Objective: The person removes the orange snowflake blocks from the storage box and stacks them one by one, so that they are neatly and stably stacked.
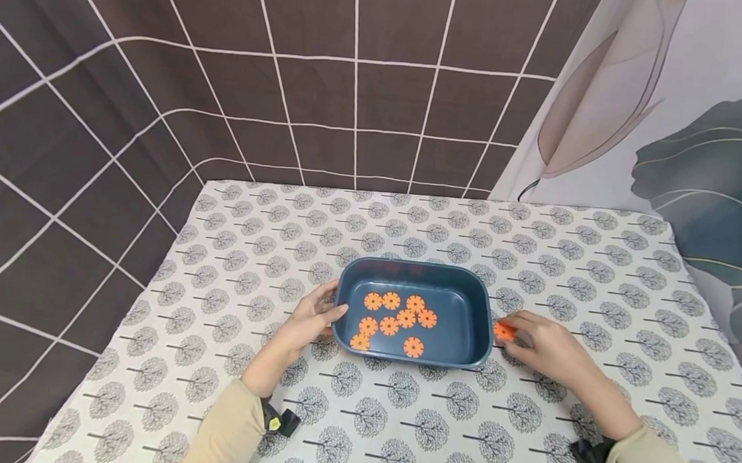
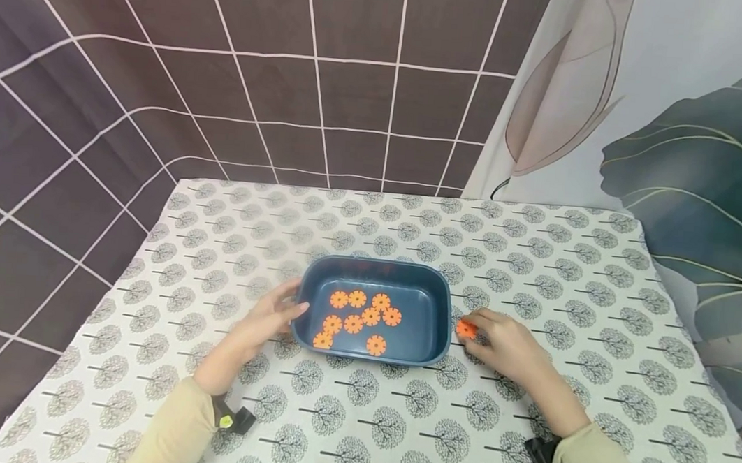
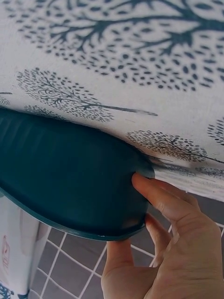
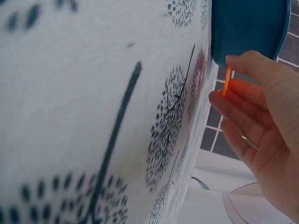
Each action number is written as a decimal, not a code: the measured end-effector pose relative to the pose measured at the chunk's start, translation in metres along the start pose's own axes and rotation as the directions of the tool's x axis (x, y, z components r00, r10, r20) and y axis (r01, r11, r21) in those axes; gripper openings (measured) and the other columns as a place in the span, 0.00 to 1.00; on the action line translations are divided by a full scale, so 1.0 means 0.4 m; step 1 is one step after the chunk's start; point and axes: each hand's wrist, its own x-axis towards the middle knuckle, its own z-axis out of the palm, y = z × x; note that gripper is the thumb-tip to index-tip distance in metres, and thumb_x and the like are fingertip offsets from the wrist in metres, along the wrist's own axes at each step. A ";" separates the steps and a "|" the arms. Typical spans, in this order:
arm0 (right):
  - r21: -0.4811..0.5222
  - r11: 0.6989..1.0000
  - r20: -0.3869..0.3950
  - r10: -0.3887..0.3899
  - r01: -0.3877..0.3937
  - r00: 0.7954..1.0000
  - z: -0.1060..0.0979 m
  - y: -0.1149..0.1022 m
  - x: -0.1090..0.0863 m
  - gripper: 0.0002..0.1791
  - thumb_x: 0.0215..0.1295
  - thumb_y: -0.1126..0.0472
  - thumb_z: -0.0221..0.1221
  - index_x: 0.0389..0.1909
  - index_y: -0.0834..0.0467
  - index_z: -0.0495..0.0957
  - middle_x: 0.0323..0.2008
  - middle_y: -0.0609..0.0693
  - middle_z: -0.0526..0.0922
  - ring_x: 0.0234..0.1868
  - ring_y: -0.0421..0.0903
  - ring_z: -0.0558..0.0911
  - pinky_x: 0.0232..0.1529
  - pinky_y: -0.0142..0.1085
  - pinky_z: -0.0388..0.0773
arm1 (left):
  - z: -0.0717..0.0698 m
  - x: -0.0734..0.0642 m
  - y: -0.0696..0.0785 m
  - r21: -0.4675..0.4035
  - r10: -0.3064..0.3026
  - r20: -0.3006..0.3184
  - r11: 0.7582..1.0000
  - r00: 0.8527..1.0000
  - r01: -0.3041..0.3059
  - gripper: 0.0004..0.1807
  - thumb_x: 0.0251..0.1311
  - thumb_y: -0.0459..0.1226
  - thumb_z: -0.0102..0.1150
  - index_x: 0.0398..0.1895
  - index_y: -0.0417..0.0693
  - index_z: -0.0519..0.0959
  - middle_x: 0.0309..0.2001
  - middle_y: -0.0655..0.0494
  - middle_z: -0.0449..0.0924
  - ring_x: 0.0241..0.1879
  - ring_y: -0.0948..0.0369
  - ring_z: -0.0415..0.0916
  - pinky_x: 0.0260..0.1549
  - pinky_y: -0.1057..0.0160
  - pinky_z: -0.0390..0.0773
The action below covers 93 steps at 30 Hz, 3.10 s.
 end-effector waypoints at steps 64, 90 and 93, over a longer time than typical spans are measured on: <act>0.189 0.982 -0.141 0.002 0.025 0.990 -0.031 -0.124 0.088 0.30 0.44 0.61 0.72 0.52 0.58 0.76 0.47 0.51 0.79 0.36 0.44 0.80 0.33 0.38 0.80 | 0.004 -0.010 -0.006 -0.048 -0.042 -0.016 0.998 0.999 0.041 0.33 0.61 0.37 0.57 0.69 0.52 0.59 0.66 0.44 0.61 0.57 0.48 0.69 0.46 0.54 0.76; 0.212 0.960 0.259 -0.234 0.181 0.937 0.029 -0.177 0.183 0.29 0.48 0.57 0.70 0.53 0.59 0.76 0.46 0.50 0.81 0.46 0.47 0.80 0.48 0.43 0.77 | 0.002 -0.009 -0.013 -0.043 -0.040 -0.023 0.998 0.999 0.039 0.33 0.62 0.38 0.55 0.70 0.52 0.58 0.69 0.45 0.56 0.59 0.48 0.67 0.47 0.52 0.75; 0.201 0.965 0.295 -0.226 0.171 0.928 0.041 -0.185 0.185 0.28 0.48 0.55 0.70 0.52 0.58 0.77 0.45 0.48 0.81 0.46 0.47 0.80 0.48 0.43 0.76 | 0.003 -0.012 -0.011 -0.040 -0.028 -0.023 0.999 0.999 0.027 0.32 0.62 0.37 0.55 0.69 0.52 0.58 0.69 0.46 0.57 0.58 0.48 0.68 0.45 0.53 0.76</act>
